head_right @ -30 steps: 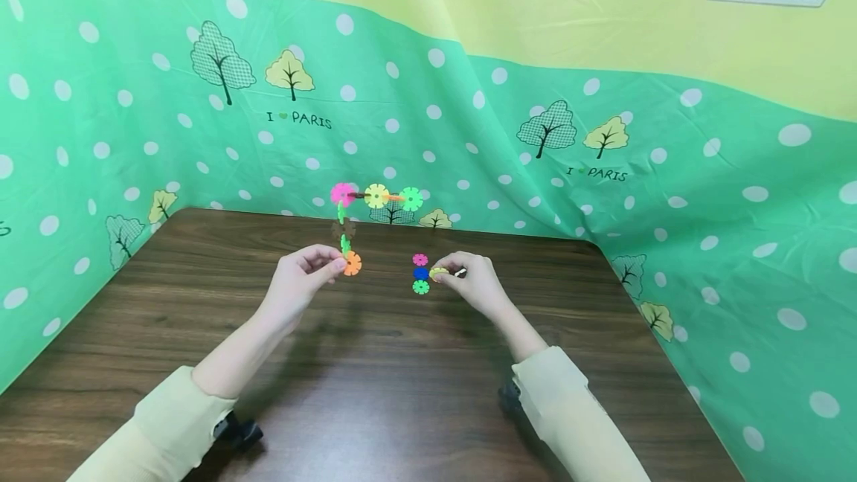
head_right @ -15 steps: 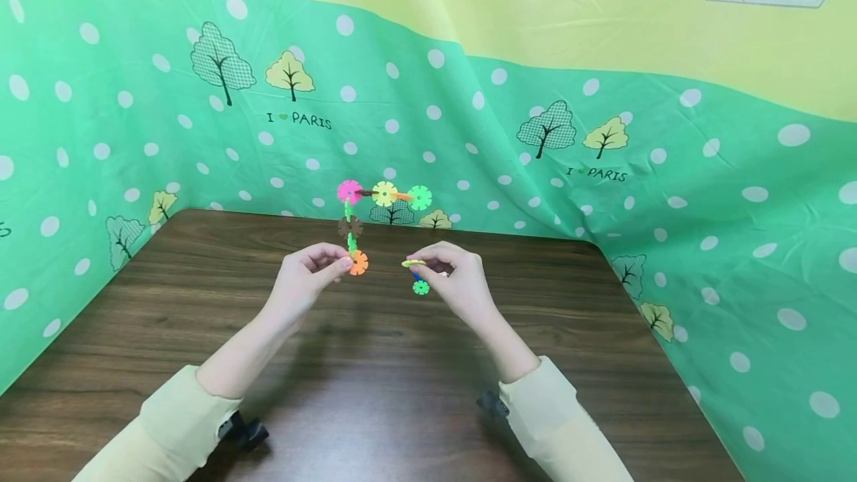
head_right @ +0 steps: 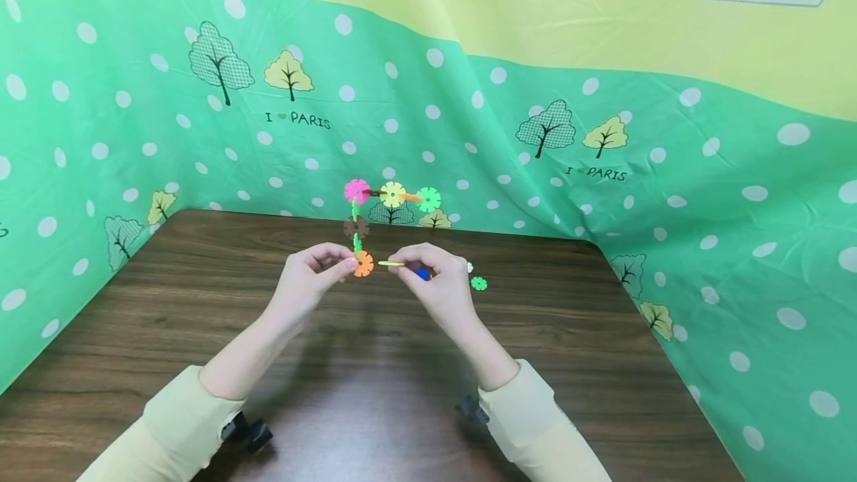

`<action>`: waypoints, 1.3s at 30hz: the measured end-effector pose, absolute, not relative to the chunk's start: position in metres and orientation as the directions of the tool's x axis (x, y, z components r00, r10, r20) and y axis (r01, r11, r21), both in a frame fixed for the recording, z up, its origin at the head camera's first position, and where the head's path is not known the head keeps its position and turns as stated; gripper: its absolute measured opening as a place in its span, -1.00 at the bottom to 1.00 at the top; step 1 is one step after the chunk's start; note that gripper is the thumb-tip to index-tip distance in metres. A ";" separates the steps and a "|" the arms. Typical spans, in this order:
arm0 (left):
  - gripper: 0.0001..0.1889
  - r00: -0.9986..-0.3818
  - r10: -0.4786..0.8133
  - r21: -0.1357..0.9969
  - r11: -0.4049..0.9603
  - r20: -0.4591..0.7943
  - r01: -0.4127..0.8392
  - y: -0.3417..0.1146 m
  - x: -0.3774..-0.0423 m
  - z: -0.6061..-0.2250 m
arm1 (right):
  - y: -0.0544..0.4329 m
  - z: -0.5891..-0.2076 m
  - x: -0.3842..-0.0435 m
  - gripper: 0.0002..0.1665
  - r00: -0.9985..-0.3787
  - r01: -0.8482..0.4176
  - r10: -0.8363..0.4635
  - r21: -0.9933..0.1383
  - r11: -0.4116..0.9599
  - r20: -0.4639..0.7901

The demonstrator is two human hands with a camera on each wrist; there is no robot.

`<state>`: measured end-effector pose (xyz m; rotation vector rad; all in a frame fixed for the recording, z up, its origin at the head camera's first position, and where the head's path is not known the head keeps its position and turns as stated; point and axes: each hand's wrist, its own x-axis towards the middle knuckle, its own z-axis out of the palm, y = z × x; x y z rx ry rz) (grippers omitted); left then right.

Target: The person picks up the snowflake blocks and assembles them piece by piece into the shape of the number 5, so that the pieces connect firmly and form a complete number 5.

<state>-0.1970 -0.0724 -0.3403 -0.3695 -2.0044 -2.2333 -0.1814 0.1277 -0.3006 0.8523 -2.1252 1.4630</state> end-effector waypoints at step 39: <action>-0.82 -0.954 0.032 0.945 -0.152 0.297 0.289 -0.063 -0.190 -0.350 | 0.127 -0.330 -0.207 -0.87 -0.574 -0.819 -0.280 -0.539 0.198 0.769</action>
